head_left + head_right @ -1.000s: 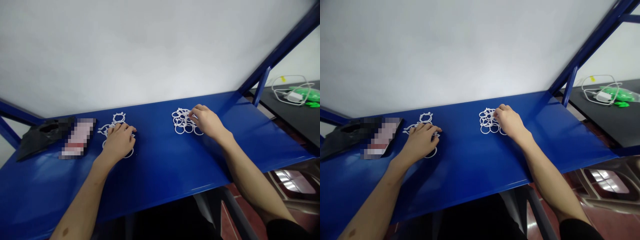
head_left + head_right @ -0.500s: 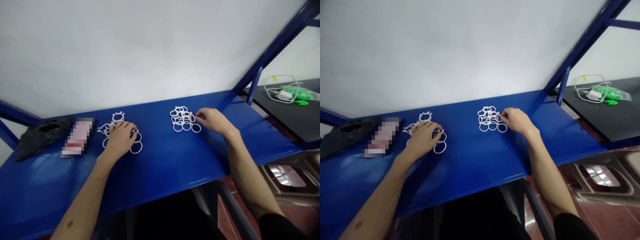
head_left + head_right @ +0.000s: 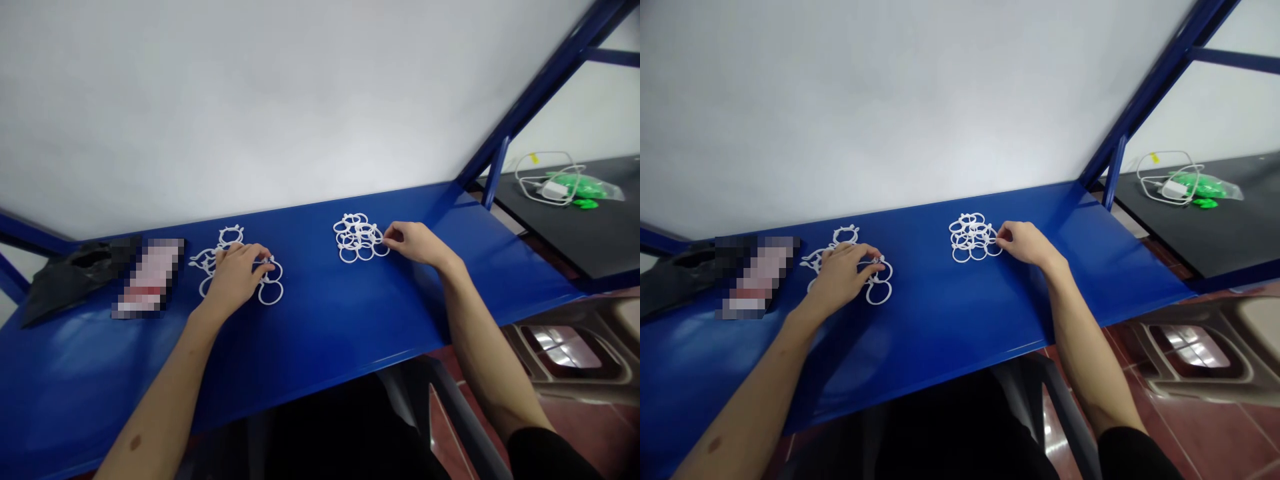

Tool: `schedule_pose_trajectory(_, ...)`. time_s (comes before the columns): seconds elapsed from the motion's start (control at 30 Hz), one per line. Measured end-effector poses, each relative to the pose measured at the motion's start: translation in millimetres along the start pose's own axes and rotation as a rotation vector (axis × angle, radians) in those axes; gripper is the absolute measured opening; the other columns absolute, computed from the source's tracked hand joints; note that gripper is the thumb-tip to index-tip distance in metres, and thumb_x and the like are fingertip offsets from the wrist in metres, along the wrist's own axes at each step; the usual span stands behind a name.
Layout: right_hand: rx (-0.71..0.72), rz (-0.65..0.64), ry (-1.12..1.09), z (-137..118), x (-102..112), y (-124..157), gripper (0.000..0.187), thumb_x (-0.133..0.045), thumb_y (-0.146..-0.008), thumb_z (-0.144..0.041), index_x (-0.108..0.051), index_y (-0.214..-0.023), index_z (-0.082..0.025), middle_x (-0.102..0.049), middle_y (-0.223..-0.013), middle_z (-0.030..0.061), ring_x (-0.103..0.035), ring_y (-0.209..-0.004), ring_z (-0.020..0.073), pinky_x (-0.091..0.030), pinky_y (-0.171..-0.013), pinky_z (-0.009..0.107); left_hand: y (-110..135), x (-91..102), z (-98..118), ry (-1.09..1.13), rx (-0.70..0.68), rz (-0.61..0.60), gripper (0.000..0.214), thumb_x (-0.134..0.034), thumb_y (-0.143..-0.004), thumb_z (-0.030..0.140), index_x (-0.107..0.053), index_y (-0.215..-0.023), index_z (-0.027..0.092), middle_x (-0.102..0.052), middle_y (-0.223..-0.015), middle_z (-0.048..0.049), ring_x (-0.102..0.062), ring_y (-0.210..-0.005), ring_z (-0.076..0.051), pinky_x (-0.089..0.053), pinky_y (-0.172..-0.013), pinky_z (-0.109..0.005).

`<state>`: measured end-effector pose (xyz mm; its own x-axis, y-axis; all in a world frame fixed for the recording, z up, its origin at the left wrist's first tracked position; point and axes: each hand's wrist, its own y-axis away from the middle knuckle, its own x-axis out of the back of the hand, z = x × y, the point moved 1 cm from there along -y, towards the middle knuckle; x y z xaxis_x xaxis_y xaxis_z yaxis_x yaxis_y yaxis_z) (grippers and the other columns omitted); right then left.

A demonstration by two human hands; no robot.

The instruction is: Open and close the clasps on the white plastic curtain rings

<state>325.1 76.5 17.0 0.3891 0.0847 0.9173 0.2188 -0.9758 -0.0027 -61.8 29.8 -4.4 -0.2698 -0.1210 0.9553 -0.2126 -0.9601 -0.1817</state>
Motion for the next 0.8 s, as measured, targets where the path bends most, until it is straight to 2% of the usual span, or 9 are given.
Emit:
schedule_pose_trajectory(0.2,0.037,-0.021,0.012,-1.0,-9.2,-3.4,0.011,-0.062,-0.090,-0.027,-0.069,-0.093,-0.019,-0.074,-0.088,0.0053,-0.067,-0.077,0.0180,-0.048,-0.070,0.030,-0.2,-1.2,-1.5,0.007,-0.006,0.004,0.011,-0.061,-0.091,0.031,-0.062,-0.100,0.024,-0.072,-0.103,-0.0062,-0.057,-0.110,-0.031,-0.038,-0.098,-0.048)
schedule_pose_trajectory(0.47,0.033,-0.028,0.033,-1.1,-10.6,-3.1,0.011,-0.063,-0.090,-0.029,-0.068,-0.093,-0.019,-0.074,-0.088,0.0050,-0.067,-0.077,0.0189,-0.048,-0.069,0.031,-1.1,-0.4,-1.6,0.044,-0.046,0.054,0.009,-0.061,-0.092,0.031,-0.061,-0.094,0.023,-0.066,-0.106,-0.0075,-0.054,-0.108,-0.028,-0.042,-0.102,-0.044)
schedule_pose_trajectory(0.67,0.019,-0.028,0.030,-1.8,-5.9,0.0,0.012,-0.063,-0.091,-0.029,-0.068,-0.095,-0.020,-0.074,-0.088,0.0045,-0.068,-0.077,0.0191,-0.049,-0.069,0.031,-1.3,2.9,-0.6,0.094,-0.017,0.058,0.009,-0.062,-0.092,0.032,-0.061,-0.096,0.024,-0.068,-0.090,-0.0042,-0.058,-0.098,-0.026,-0.046,-0.091,-0.041)
schedule_pose_trajectory(0.8,0.005,-0.010,0.024,-4.4,-3.1,2.1,0.015,-0.061,-0.092,-0.031,-0.069,-0.098,-0.019,-0.075,-0.090,0.0052,-0.068,-0.079,0.0198,-0.050,-0.070,0.032,-1.1,6.3,1.8,0.129,0.022,0.072,0.010,-0.063,-0.090,0.032,-0.061,-0.097,0.025,-0.070,-0.089,-0.0037,-0.062,-0.095,-0.026,-0.048,-0.087,-0.040)
